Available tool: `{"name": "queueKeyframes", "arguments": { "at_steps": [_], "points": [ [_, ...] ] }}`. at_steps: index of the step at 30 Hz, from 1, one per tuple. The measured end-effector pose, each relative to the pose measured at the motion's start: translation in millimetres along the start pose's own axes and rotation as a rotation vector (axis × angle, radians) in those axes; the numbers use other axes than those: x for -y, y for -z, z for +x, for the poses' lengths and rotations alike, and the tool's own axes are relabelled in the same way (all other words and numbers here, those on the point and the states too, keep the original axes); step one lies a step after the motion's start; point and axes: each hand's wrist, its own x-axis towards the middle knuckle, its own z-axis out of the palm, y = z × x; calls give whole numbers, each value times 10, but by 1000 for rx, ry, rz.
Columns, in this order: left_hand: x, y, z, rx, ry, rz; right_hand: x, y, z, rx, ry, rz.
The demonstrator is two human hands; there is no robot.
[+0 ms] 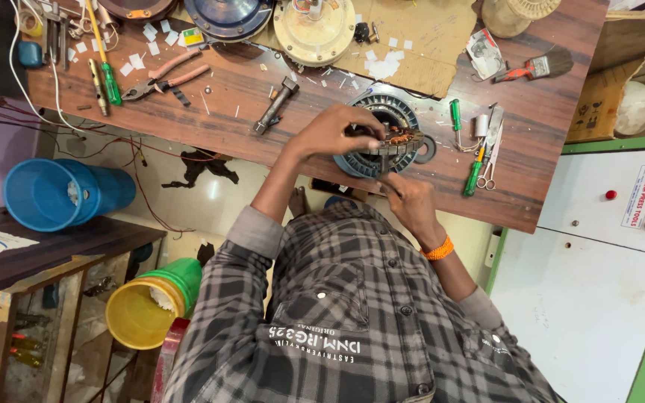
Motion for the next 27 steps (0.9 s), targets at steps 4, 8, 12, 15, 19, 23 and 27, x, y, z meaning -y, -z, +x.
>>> {"name": "queueKeyframes", "arguments": {
  "at_steps": [4,8,12,15,19,23,27],
  "points": [
    [-314,-182,-129,-76,46,343,-199,16,-197,-107,-29,120],
    [-373,-327,-176,-232,-31,471,-286,263,-202,-223,-235,279],
    [-274,-404,-236,-327,-124,496,-142,501,-59,-228,-237,269],
    [-199,-423,-252,-341,-158,502,45,527,163,-178,-168,238],
    [-171,-468,-270,-356,-149,524,198,562,439,-130,-240,114],
    [-161,-515,-289,-404,-151,547,217,592,683,-84,-140,202],
    [-134,-563,-313,-465,-188,546,186,600,764,13,-197,231]
  ]
}}
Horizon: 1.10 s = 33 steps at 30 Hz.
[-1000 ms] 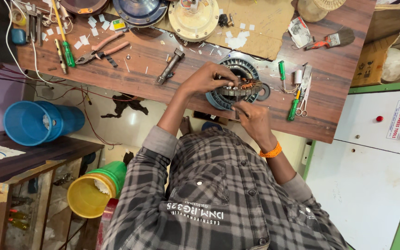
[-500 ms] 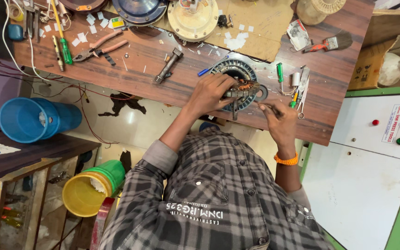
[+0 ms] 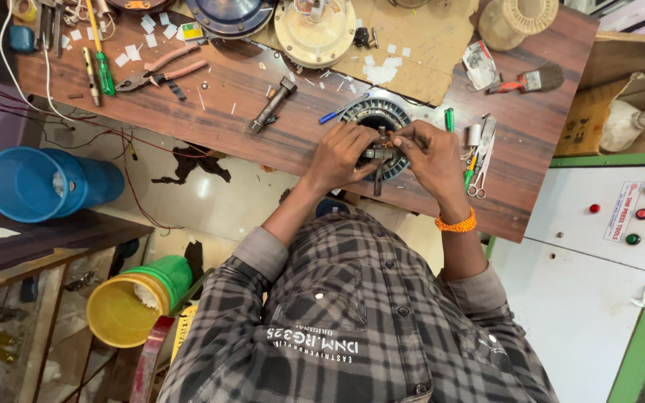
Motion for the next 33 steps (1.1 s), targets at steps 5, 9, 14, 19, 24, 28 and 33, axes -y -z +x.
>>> {"name": "queueKeyframes", "arguments": {
  "at_steps": [5,9,14,19,24,28,33],
  "points": [
    [8,-62,-62,-43,-1,24,-97,63,-29,92,-27,157],
    [37,-122,-123,-66,-10,21,-173,108,-2,157,-79,247],
    [112,-257,-200,-97,-16,64,-190,137,34,221,-68,302],
    [153,-347,-237,-96,-21,86,-219,118,248,167,-187,256],
    [85,-215,-161,-69,-1,32,-361,0,570,53,-38,-50],
    [-95,-7,-35,-59,116,-88,-460,-84,631,20,8,-175],
    [-214,-3,331,187,718,-101,-464,-86,658,-136,102,-259]
  ]
}}
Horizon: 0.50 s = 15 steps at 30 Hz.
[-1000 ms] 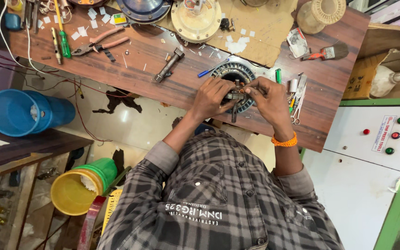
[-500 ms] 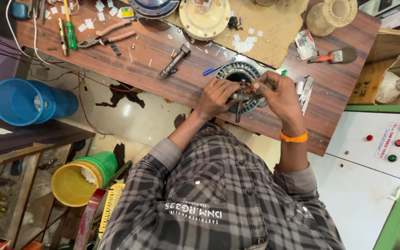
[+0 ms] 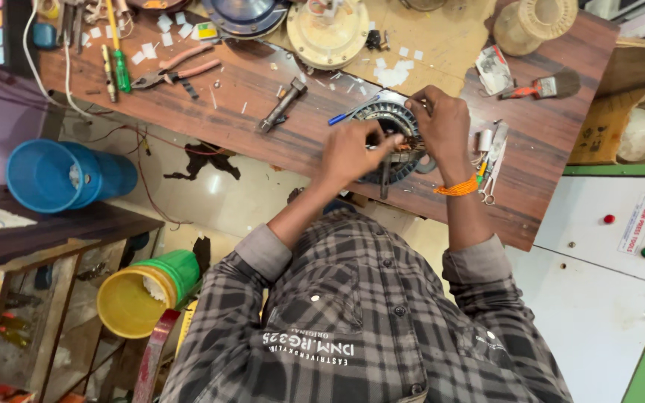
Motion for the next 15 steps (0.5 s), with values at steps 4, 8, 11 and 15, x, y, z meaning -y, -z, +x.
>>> {"name": "queueKeyframes", "arguments": {
  "at_steps": [4,8,11,15],
  "points": [
    [71,-56,374,178,36,-51,42,46,-85,-103,-19,-16],
    [356,-66,504,387,-153,-327,161,150,-286,-78,-59,16],
    [553,29,506,404,-341,-421,345,229,-620,35,-56,203],
    [628,95,454,420,-380,-397,512,160,-954,147,7,156]
  ]
}}
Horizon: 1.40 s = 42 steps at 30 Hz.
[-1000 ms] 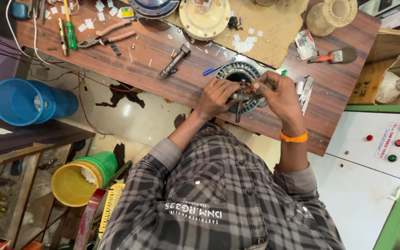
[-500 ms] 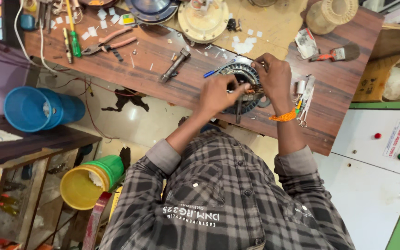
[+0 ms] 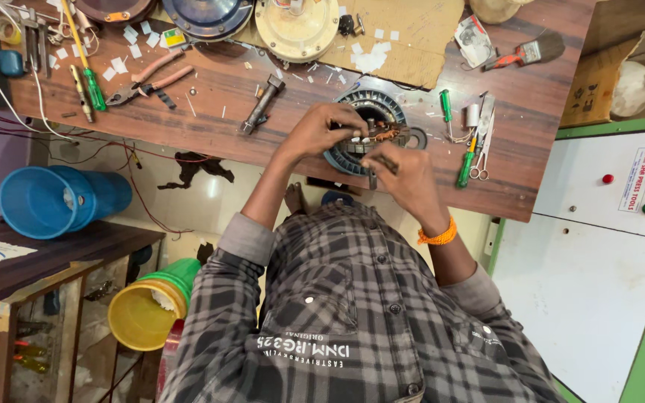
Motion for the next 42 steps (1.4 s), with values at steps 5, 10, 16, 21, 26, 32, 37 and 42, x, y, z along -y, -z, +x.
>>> {"name": "queueKeyframes", "arguments": {
  "at_steps": [5,10,16,21,26,32,37,42],
  "points": [
    [-97,38,80,40,9,47,-151,-106,-164,-21,160,-165],
    [-356,142,95,133,-99,172,-449,-263,-403,-21,21,-213],
    [-676,-124,-9,-45,-96,550,-647,-38,-475,-185,-102,-6],
    [-610,-210,-95,-159,-199,571,-372,245,-426,-203,-44,95],
    [-484,-261,-166,-238,-280,622,-94,212,-80,-171,63,-29],
    [-377,-343,-231,-302,-251,657,-164,148,415,-126,93,62],
    [-342,-403,-263,-366,-289,676,-196,159,582,-58,79,74],
    [-392,-417,-291,-384,-294,685,-212,250,697,-87,50,-56]
  ]
}}
